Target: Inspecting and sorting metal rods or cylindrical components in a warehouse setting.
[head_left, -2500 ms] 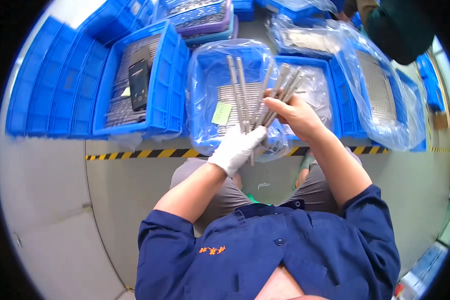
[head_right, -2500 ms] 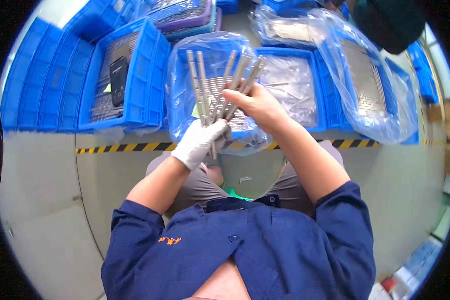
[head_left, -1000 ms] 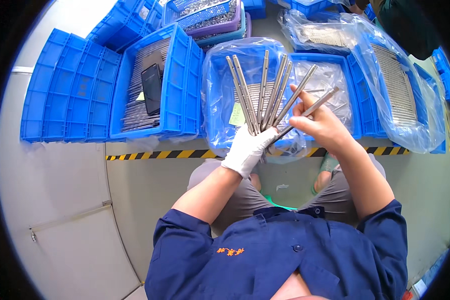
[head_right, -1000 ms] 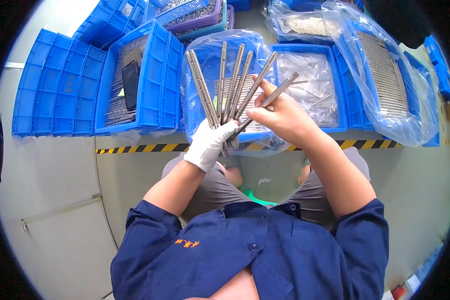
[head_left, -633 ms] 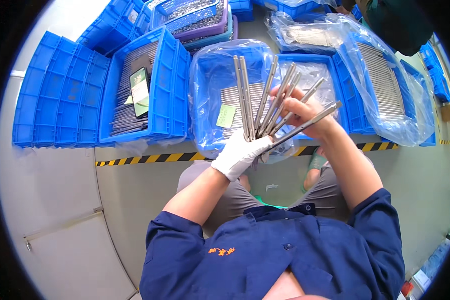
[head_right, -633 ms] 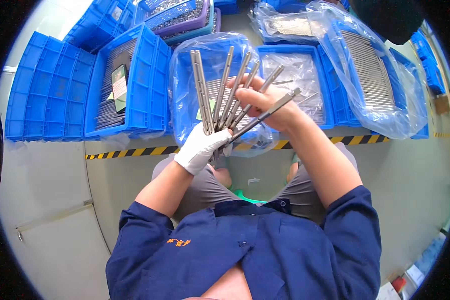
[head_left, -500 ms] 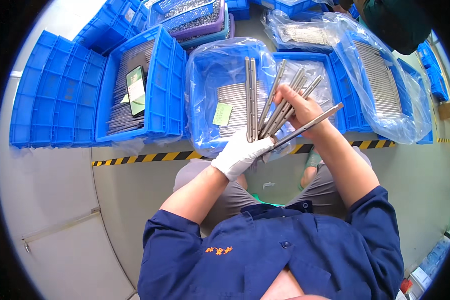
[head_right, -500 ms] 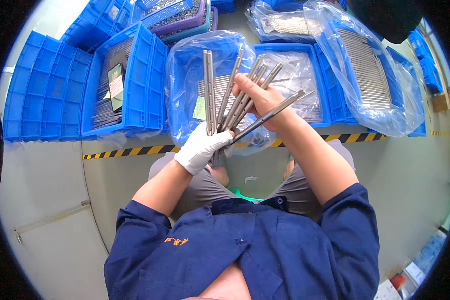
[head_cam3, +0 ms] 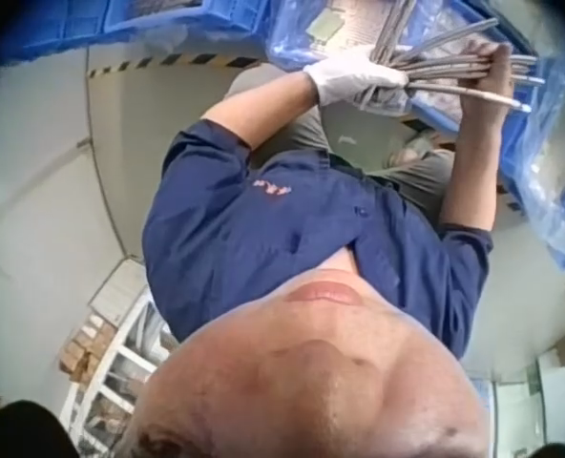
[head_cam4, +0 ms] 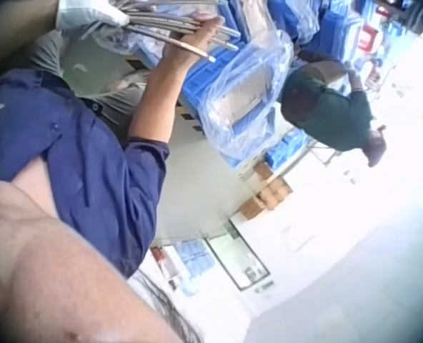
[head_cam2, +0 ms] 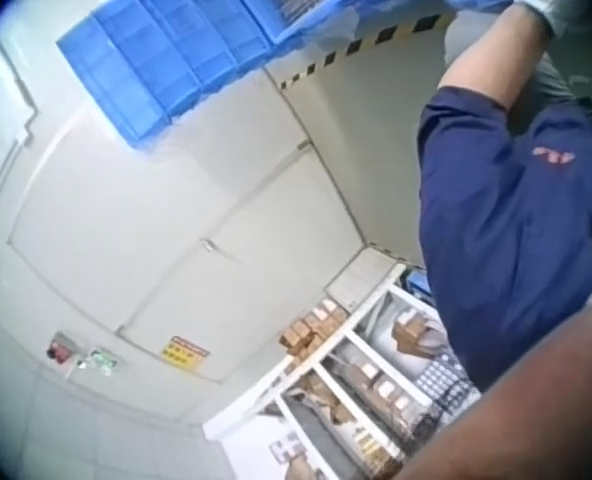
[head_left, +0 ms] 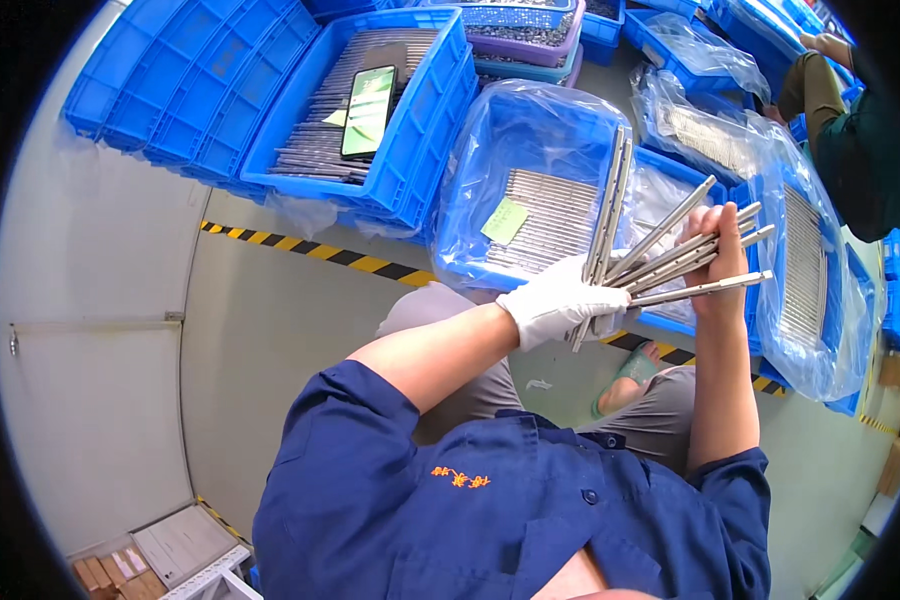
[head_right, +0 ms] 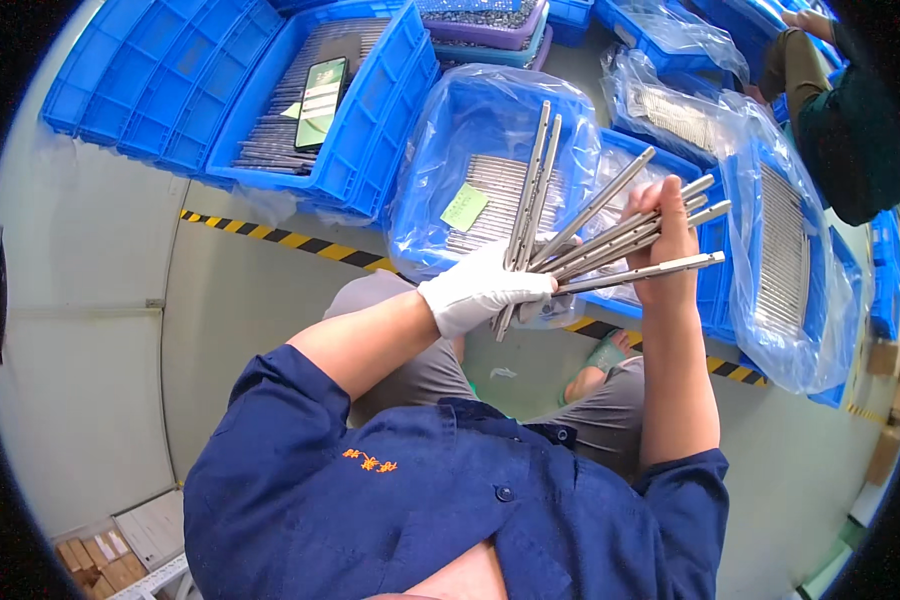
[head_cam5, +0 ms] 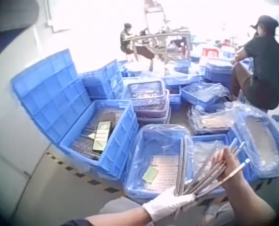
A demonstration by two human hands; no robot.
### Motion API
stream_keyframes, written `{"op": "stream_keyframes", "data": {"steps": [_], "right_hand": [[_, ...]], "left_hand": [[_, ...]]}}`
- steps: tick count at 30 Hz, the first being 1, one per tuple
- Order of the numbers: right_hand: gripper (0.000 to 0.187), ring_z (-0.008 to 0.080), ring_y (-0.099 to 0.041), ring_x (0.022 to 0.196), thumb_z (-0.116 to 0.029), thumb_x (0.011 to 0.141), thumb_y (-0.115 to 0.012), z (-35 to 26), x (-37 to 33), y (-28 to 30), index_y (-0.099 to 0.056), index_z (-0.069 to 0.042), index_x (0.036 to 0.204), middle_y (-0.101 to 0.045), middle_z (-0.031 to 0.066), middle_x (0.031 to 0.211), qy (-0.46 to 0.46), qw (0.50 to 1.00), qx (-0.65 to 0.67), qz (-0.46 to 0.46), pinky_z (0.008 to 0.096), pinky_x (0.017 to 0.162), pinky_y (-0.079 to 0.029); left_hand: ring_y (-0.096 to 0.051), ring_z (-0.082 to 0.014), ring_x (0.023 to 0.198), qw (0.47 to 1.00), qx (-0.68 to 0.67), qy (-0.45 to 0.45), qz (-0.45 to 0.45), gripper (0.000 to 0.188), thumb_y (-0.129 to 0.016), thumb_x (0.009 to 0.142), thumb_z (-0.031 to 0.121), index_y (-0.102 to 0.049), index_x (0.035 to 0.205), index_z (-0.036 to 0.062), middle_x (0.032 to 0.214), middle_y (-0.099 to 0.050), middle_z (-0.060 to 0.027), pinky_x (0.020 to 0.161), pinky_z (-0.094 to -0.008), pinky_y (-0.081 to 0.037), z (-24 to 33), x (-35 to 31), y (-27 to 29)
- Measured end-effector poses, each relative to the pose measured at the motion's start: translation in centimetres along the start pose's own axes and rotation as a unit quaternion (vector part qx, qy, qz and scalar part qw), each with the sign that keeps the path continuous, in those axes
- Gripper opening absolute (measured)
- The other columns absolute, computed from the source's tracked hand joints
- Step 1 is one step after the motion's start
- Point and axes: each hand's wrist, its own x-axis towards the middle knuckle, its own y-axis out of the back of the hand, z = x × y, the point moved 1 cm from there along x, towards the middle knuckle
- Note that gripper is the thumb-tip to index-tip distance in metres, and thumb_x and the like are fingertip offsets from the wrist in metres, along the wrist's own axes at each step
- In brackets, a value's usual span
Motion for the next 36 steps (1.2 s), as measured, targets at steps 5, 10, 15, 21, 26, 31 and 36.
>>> {"op": "stream_keyframes", "data": {"steps": [5, 10, 15, 21, 26, 31, 36], "right_hand": [[0.033, 0.011, -0.043, 0.059, -0.033, 0.087, -0.047, -0.2, 0.1, 0.0, -0.045, -0.007, 0.067, -0.045, 0.003, 0.066, 0.004, 1.0, 0.0, 0.024, 0.0229, 0.056, -0.037], [0.035, 0.0117, -0.038, 0.055, -0.033, 0.088, -0.044, -1.0, 0.6, 0.2, -0.043, -0.008, 0.063, -0.043, 0.003, 0.064, 0.008, 0.999, 0.017, 0.029, 0.024, 0.052, -0.034], [0.032, 0.0117, -0.038, 0.058, -0.029, 0.088, -0.045, -2.6, 1.1, 1.8, -0.045, -0.008, 0.064, -0.042, 0.0026, 0.063, 0.045, 0.996, 0.046, 0.063, 0.0241, 0.055, -0.034], [0.026, 0.009, -0.042, 0.063, -0.029, 0.088, -0.047, -4.8, 1.5, 4.9, -0.046, -0.008, 0.073, -0.045, 0.0007, 0.069, 0.081, 0.99, -0.059, 0.1, 0.0239, 0.06, -0.039], [0.027, 0.0038, -0.037, 0.057, -0.034, 0.086, -0.048, 0.6, 1.2, 1.4, -0.053, -0.008, 0.081, -0.041, -0.0035, 0.065, 0.048, 0.972, -0.231, 0.007, 0.0184, 0.05, -0.029], [0.031, 0.0042, -0.045, 0.068, -0.025, 0.087, -0.047, 2.9, -0.3, -2.1, -0.055, 0.001, 0.103, -0.051, 0.0, 0.076, -0.069, 0.989, -0.122, -0.047, 0.017, 0.058, -0.036], [0.038, 0.0063, -0.049, 0.066, -0.029, 0.088, -0.045, 2.3, -0.8, -1.8, -0.051, 0.002, 0.109, -0.053, 0.0012, 0.076, -0.117, 0.99, -0.072, -0.023, 0.0203, 0.057, -0.043]], "left_hand": [[-0.048, -0.0077, 0.057, 1.0, 0.003, -0.027, 0.003, 0.031, -0.06, 0.074, 0.023, -0.055, 0.097, 0.0031, 0.068, -0.053, -0.001, 0.051, -0.0222, -0.041, 0.1, 0.1, 0.1], [-0.047, -0.0069, 0.059, 0.999, 0.009, -0.038, 0.01, 0.03, -0.059, 0.074, 0.023, -0.055, 0.097, 0.0036, 0.069, -0.054, -0.001, 0.053, -0.0223, -0.041, 0.6, -0.4, 0.1], [-0.046, -0.0046, 0.058, 0.996, 0.044, -0.075, 0.02, 0.042, -0.058, 0.077, 0.027, -0.051, 0.111, 0.005, 0.067, -0.052, 0.0018, 0.051, -0.0202, -0.038, -0.3, -0.3, 1.0], [-0.047, -0.006, 0.053, 0.994, 0.078, -0.053, 0.048, 0.024, -0.054, 0.081, 0.028, -0.057, 0.088, 0.0052, 0.064, -0.054, 0.0005, 0.05, -0.0213, -0.04, 0.7, -0.7, 1.4], [-0.046, -0.0059, 0.053, 0.998, -0.006, -0.036, -0.049, 0.033, -0.05, 0.083, 0.039, -0.056, 0.085, 0.0062, 0.062, -0.052, -0.0003, 0.048, -0.0203, -0.038, -0.3, -0.4, 0.5], [-0.049, -0.0096, 0.061, 0.988, 0.075, 0.054, -0.127, 0.036, -0.047, 0.081, 0.041, -0.059, 0.091, 0.0089, 0.069, -0.055, -0.0009, 0.057, -0.0252, -0.042, 0.0, -0.9, 0.0], [-0.046, -0.0054, 0.054, 0.985, 0.054, -0.004, -0.162, 0.039, -0.045, 0.084, 0.044, -0.056, 0.095, 0.0076, 0.065, -0.052, 0.0015, 0.048, -0.0201, -0.038, -0.3, -0.8, -0.1]]}}
